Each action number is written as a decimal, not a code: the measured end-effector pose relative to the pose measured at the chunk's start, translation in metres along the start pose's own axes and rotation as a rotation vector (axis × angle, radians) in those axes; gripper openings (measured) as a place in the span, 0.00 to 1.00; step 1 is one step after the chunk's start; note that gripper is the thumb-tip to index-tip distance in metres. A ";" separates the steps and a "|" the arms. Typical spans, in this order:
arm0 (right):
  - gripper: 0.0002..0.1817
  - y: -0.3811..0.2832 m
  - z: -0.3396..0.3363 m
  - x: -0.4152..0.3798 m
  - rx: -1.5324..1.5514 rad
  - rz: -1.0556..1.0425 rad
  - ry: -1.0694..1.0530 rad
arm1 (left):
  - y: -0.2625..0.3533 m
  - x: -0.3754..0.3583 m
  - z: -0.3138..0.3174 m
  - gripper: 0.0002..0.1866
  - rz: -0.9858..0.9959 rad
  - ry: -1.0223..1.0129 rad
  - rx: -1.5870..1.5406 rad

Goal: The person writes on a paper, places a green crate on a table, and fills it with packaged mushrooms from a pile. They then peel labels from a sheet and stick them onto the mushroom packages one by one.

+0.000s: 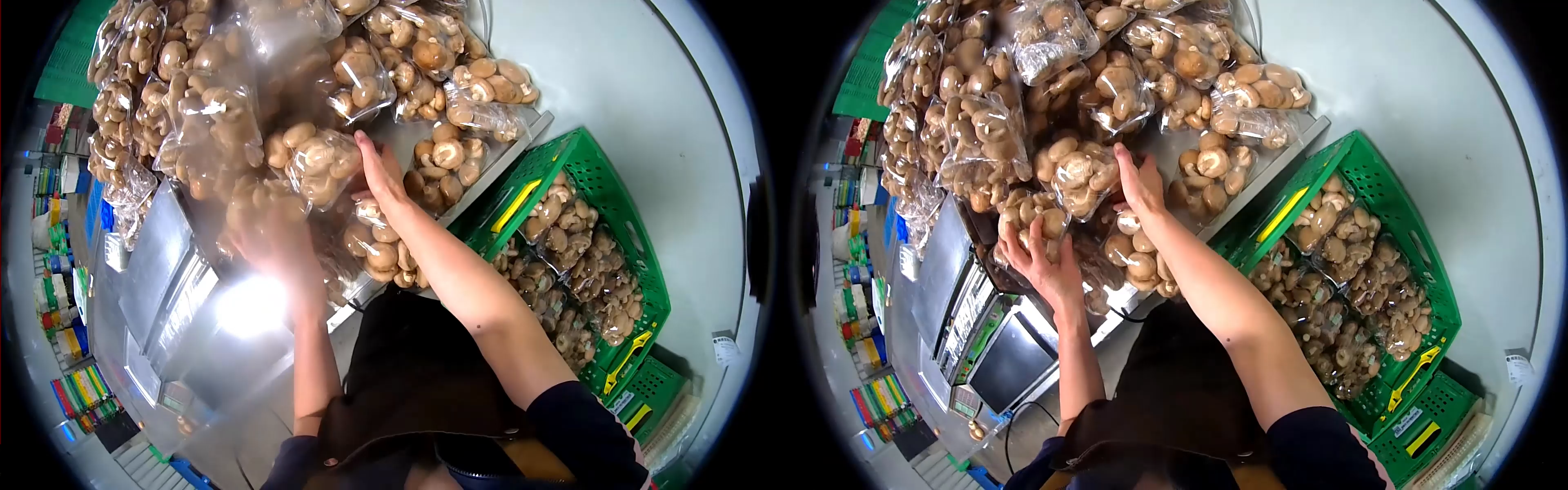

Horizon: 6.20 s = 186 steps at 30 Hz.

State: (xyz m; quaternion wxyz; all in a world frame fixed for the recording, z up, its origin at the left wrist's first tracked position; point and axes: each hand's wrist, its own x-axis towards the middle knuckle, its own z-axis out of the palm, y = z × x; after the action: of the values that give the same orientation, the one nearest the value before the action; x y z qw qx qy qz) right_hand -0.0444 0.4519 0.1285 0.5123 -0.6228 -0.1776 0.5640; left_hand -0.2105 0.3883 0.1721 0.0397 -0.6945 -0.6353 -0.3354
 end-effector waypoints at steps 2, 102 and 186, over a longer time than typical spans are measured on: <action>0.54 -0.001 -0.004 -0.001 -0.063 -0.007 -0.032 | -0.009 0.000 0.005 0.35 0.005 0.012 -0.117; 0.34 0.068 -0.398 -0.305 0.570 0.032 0.241 | 0.292 -0.107 -0.060 0.48 0.381 -1.734 -0.618; 0.25 0.153 -0.367 -0.241 0.047 -0.214 0.154 | 0.275 -0.167 0.014 0.34 1.333 -0.905 -0.313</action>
State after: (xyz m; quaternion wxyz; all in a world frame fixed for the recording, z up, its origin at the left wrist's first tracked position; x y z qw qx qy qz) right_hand 0.1532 0.0359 0.0667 0.5960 -0.6298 -0.1899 0.4605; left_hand 0.0508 0.2002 0.1776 -0.1270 -0.9918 0.0103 -0.0137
